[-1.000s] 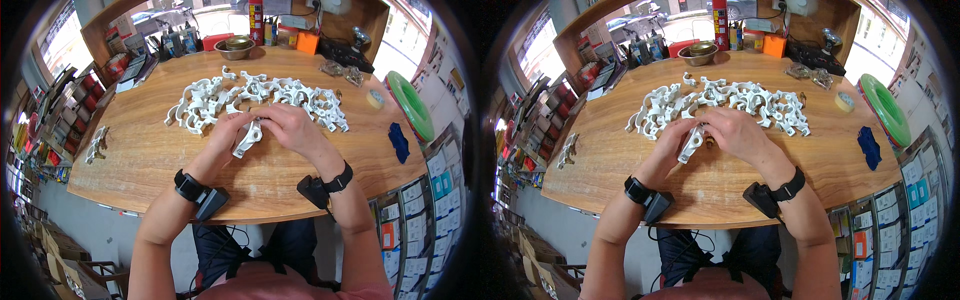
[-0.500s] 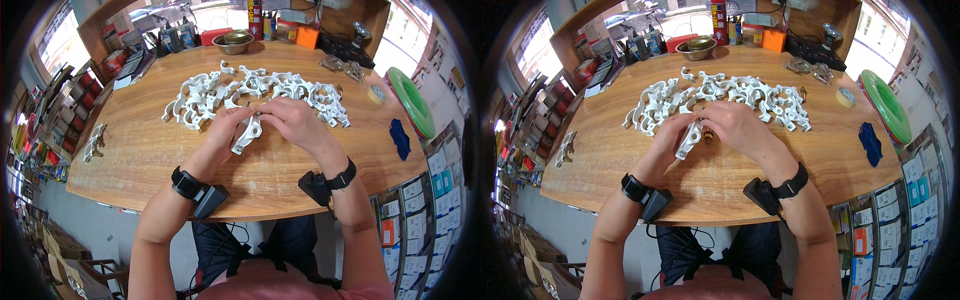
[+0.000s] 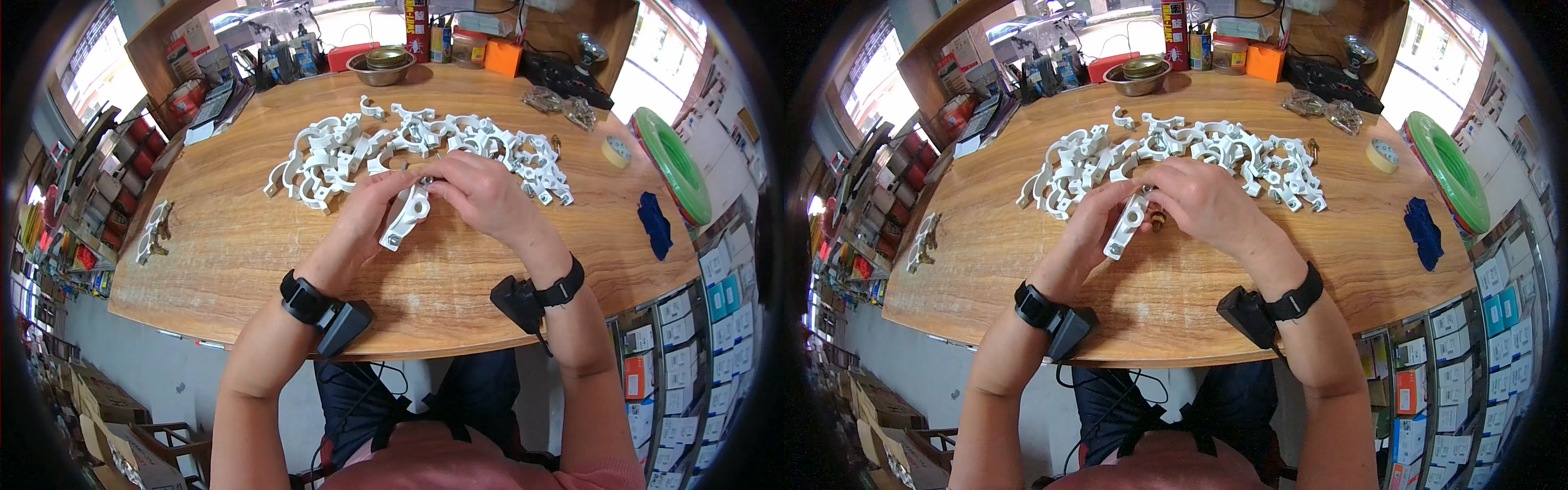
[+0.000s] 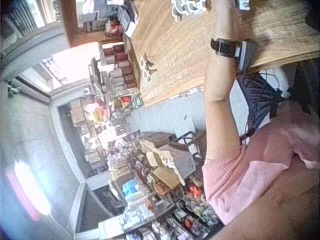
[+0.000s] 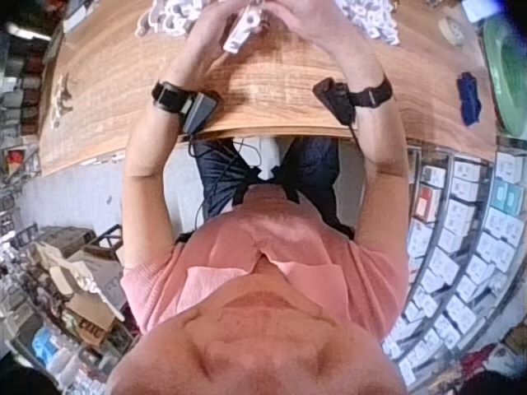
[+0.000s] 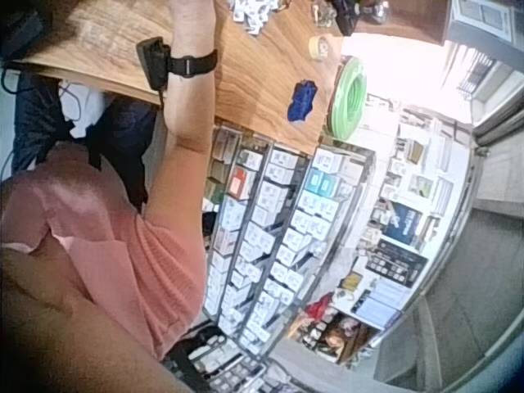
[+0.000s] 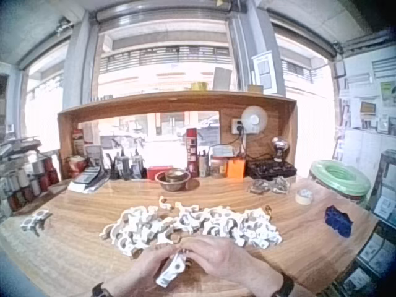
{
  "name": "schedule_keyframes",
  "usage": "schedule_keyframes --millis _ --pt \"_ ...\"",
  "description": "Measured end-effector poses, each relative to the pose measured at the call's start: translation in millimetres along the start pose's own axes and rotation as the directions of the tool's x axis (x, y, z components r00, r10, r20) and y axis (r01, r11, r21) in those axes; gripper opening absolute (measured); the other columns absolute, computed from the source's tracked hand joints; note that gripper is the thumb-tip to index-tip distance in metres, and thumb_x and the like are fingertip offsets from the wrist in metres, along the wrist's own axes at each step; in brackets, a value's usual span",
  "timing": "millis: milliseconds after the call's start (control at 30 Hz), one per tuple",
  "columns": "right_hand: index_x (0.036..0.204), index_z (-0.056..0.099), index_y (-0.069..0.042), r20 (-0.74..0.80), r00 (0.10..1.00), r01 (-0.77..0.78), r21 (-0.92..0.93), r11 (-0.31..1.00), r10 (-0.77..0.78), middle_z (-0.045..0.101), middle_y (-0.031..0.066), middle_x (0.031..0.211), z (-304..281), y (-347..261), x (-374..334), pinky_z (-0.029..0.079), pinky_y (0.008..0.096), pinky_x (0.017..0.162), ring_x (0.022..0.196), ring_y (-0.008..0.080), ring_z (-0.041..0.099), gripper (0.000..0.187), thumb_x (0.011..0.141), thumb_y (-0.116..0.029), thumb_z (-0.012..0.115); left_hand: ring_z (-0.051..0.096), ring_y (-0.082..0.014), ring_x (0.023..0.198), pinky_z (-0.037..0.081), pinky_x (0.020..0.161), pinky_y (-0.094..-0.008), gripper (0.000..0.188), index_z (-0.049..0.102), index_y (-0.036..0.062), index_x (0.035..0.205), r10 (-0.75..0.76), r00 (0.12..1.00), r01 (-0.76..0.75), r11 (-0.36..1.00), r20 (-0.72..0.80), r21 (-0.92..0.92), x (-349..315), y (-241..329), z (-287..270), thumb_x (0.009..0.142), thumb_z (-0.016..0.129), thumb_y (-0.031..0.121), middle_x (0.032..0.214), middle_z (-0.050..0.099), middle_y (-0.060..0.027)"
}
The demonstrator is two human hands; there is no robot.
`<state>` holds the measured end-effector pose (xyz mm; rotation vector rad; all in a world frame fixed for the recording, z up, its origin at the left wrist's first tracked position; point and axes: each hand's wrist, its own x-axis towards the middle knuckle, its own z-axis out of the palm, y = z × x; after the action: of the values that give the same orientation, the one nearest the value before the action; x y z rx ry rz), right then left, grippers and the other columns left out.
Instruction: The person opens a drawer to retrieve a phone, then picks up and joins two white plastic pipe clamps by hand. They insert a metal bolt through the clamps and thread a nut onto it.
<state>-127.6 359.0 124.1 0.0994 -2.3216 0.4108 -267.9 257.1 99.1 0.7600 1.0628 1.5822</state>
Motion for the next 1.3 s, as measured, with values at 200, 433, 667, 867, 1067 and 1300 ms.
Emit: schedule_keyframes --millis 200,433,667,867,1067,1300 --pt "0.091 0.058 -0.003 -0.010 1.000 0.027 -0.021 0.999 -0.027 0.059 0.0109 0.081 -1 -2 -1 0.048 0.0333 0.064 0.073 0.0263 0.058 0.019 0.073 -0.004 0.059 0.058 -0.0158 0.062 0.050 0.056 -0.0240 0.023 0.052 -0.0035 0.095 -0.012 0.999 0.015 0.998 -0.040 0.067 -1 3 3 0.087 0.045 0.017 0.080 0.059 -0.0106" --pt "0.089 0.060 -0.002 -0.003 1.000 -0.013 0.032 0.999 0.013 0.059 0.0101 0.078 -5 -2 0 0.047 0.0325 0.062 0.071 0.0260 0.057 0.016 0.073 -0.006 0.059 0.057 -0.0130 0.062 0.050 0.056 -0.0233 0.022 0.053 -0.0012 0.093 -0.005 1.000 0.005 1.000 0.008 0.026 0 -2 0 0.088 0.045 0.019 0.077 0.058 -0.0068" --pt "0.083 0.060 -0.004 -0.010 1.000 -0.014 0.016 1.000 0.014 0.058 0.0088 0.074 -5 -2 1 0.047 0.0322 0.060 0.069 0.0244 0.057 0.011 0.074 -0.010 0.060 0.057 -0.0122 0.063 0.051 0.056 -0.0242 0.022 0.052 0.0000 0.094 -0.014 1.000 0.013 0.999 0.019 0.030 2 -5 -1 0.089 0.044 0.020 0.077 0.058 -0.0060" --pt "0.081 0.061 -0.005 0.009 1.000 -0.008 -0.073 0.997 0.009 0.058 0.0078 0.072 -12 -2 2 0.047 0.0326 0.060 0.069 0.0239 0.057 0.012 0.072 -0.012 0.062 0.058 -0.0125 0.063 0.051 0.054 -0.0240 0.024 0.052 -0.0008 0.095 -0.016 0.999 0.015 0.999 0.038 0.034 3 -5 -2 0.089 0.043 0.021 0.077 0.058 -0.0066" --pt "0.078 0.062 -0.007 -0.112 0.994 0.000 -0.056 0.998 -0.006 0.057 0.0063 0.070 -5 -4 3 0.045 0.0316 0.057 0.066 0.0230 0.057 0.013 0.070 -0.017 0.065 0.058 -0.0133 0.062 0.051 0.054 -0.0242 0.026 0.052 -0.0012 0.095 -0.009 0.999 0.008 0.999 0.035 0.031 2 -3 0 0.089 0.044 0.022 0.076 0.059 -0.0072" --pt "0.081 0.063 -0.008 -0.042 0.998 -0.042 -0.126 0.991 0.037 0.057 0.0057 0.071 -9 -3 1 0.045 0.0312 0.057 0.066 0.0227 0.056 0.014 0.069 -0.014 0.064 0.057 -0.0138 0.061 0.050 0.053 -0.0245 0.026 0.053 -0.0008 0.095 0.000 1.000 0.000 0.999 0.006 0.033 1 -2 0 0.089 0.044 0.023 0.075 0.059 -0.0073"
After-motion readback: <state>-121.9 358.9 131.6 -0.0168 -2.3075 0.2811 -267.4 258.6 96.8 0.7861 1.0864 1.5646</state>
